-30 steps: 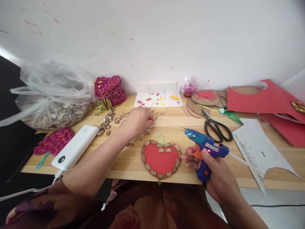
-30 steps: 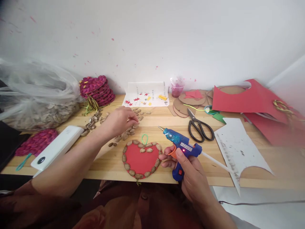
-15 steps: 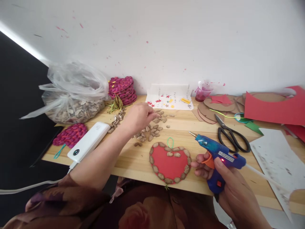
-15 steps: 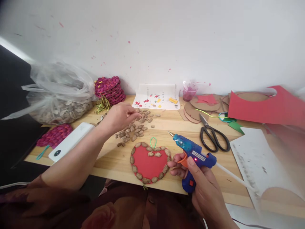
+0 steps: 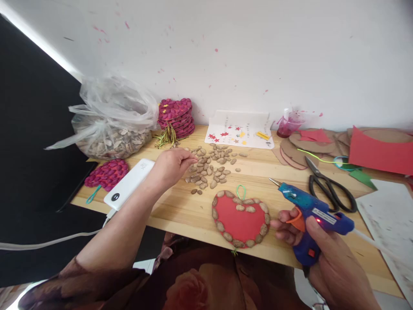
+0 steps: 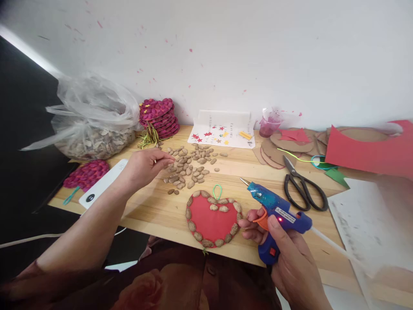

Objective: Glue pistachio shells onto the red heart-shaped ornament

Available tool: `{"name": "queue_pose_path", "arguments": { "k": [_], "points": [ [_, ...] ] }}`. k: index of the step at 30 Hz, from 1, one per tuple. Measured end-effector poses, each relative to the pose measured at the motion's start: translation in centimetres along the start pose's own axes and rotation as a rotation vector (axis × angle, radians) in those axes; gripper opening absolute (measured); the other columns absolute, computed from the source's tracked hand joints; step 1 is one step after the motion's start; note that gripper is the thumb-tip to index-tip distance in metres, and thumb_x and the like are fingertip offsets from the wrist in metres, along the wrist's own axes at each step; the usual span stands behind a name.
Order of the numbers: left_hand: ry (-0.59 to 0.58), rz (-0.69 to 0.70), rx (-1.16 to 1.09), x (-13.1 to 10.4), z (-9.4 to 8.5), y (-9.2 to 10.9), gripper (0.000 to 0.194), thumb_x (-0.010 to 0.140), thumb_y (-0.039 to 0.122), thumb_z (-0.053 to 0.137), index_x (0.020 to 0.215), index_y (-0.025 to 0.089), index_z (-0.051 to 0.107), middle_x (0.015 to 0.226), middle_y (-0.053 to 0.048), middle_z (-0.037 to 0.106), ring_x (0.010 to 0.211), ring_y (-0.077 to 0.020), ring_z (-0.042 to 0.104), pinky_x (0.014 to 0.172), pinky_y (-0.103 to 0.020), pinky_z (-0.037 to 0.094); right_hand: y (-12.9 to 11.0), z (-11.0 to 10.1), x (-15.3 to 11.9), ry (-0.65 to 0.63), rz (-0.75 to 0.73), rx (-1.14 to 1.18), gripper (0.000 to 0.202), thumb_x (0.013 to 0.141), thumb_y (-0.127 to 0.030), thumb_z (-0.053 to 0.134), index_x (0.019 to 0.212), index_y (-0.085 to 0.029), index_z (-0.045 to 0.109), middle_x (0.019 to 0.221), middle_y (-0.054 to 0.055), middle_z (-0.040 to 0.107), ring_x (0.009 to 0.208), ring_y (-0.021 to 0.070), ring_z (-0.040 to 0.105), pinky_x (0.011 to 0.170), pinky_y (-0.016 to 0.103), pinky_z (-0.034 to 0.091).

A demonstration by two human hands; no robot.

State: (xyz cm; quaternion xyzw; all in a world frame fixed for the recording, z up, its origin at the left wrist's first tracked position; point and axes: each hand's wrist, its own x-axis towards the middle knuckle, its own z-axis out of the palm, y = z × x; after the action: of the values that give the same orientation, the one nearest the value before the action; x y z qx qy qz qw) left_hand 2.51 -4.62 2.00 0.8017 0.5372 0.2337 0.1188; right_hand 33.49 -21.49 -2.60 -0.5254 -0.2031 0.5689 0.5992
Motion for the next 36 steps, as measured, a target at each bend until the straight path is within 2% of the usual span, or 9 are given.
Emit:
{"name": "queue_pose_path", "arguments": {
  "k": [4, 8, 10, 13, 15, 17, 22, 30, 36],
  "points": [
    [-0.039, -0.032, -0.035, -0.7, 0.2, 0.0, 0.025, 0.090, 0.040, 0.064, 0.083, 0.020, 0.077, 0.088, -0.003, 0.078, 0.082, -0.0197, 0.069, 0.074, -0.029, 0.047, -0.1, 0.2, -0.1, -0.003, 0.004, 0.014, 0.024, 0.076, -0.042, 0.083, 0.087, -0.022, 0.076, 0.092, 0.006, 0.073, 0.081, 0.0252, 0.076, 0.071, 0.035, 0.066],
    [-0.057, -0.039, 0.031, -1.4, 0.1, 0.3, 0.039, 0.093, 0.048, 0.059, 0.069, 0.019, 0.072, 0.069, -0.002, 0.070, 0.065, -0.0172, 0.061, 0.063, -0.029, 0.041, -0.4, 0.5, -0.4, -0.005, -0.004, -0.005, 0.026, 0.076, -0.044, 0.082, 0.085, -0.021, 0.077, 0.088, 0.007, 0.072, 0.081, 0.0257, 0.075, 0.070, 0.035, 0.066],
    [-0.061, -0.010, 0.020, -1.7, 0.1, 0.3, 0.036, 0.095, 0.043, 0.056, 0.075, 0.019, 0.074, 0.075, -0.003, 0.072, 0.070, -0.0179, 0.064, 0.067, -0.029, 0.044, -0.4, 0.4, -0.4, -0.010, 0.002, -0.006, 0.025, 0.076, -0.044, 0.082, 0.086, -0.021, 0.077, 0.088, 0.007, 0.072, 0.082, 0.0261, 0.075, 0.070, 0.036, 0.066],
    [-0.013, 0.061, -0.070, -1.9, 0.4, 0.1, 0.024, 0.096, 0.030, 0.055, 0.096, 0.020, 0.077, 0.095, -0.005, 0.077, 0.088, -0.0200, 0.068, 0.080, -0.031, 0.049, -0.2, 0.1, -0.2, -0.003, 0.017, 0.005, 0.025, 0.075, -0.042, 0.084, 0.089, -0.022, 0.077, 0.094, 0.007, 0.073, 0.084, 0.0267, 0.075, 0.072, 0.037, 0.066],
    [0.034, 0.112, -0.065, -1.5, 0.7, 0.0, 0.022, 0.094, 0.025, 0.058, 0.102, 0.019, 0.077, 0.099, -0.006, 0.076, 0.092, -0.0215, 0.068, 0.086, -0.033, 0.050, -0.1, 0.0, -0.1, 0.019, 0.026, 0.013, 0.026, 0.072, -0.040, 0.086, 0.089, -0.023, 0.076, 0.096, 0.007, 0.073, 0.085, 0.0272, 0.075, 0.073, 0.037, 0.066],
    [0.035, 0.183, 0.009, -0.6, 1.2, 0.2, 0.019, 0.092, 0.022, 0.060, 0.099, 0.018, 0.078, 0.096, -0.008, 0.075, 0.092, -0.0233, 0.066, 0.087, -0.036, 0.050, -0.1, 0.0, 0.0, 0.035, 0.035, 0.017, 0.028, 0.069, -0.038, 0.088, 0.089, -0.023, 0.076, 0.098, 0.007, 0.073, 0.085, 0.0273, 0.075, 0.075, 0.036, 0.066],
    [-0.092, 0.339, 0.198, 2.1, 2.0, 1.6, 0.017, 0.092, 0.021, 0.062, 0.086, 0.016, 0.077, 0.089, -0.009, 0.072, 0.091, -0.0252, 0.060, 0.085, -0.037, 0.047, -0.3, 0.4, -0.2, 0.076, 0.034, 0.021, 0.031, 0.064, -0.037, 0.091, 0.086, -0.022, 0.076, 0.101, 0.008, 0.072, 0.087, 0.0282, 0.075, 0.075, 0.035, 0.066],
    [-0.255, 0.151, 0.377, 3.6, 2.8, 3.4, 0.015, 0.086, 0.027, 0.068, 0.084, 0.016, 0.078, 0.089, -0.011, 0.073, 0.091, -0.0285, 0.062, 0.084, -0.039, 0.046, -0.5, 0.5, -0.3, 0.062, 0.056, 0.019, 0.028, 0.066, -0.039, 0.089, 0.083, -0.022, 0.076, 0.093, 0.008, 0.072, 0.084, 0.0284, 0.075, 0.074, 0.038, 0.066],
    [-0.270, 0.154, 0.369, 4.3, 3.4, 3.8, 0.020, 0.084, 0.015, 0.061, 0.086, 0.019, 0.080, 0.088, -0.010, 0.074, 0.094, -0.0276, 0.063, 0.084, -0.037, 0.046, -0.4, 0.3, -0.1, 0.056, 0.064, 0.029, 0.029, 0.066, -0.040, 0.089, 0.084, -0.022, 0.077, 0.093, 0.008, 0.072, 0.081, 0.0278, 0.075, 0.072, 0.038, 0.066]
  ]
}}
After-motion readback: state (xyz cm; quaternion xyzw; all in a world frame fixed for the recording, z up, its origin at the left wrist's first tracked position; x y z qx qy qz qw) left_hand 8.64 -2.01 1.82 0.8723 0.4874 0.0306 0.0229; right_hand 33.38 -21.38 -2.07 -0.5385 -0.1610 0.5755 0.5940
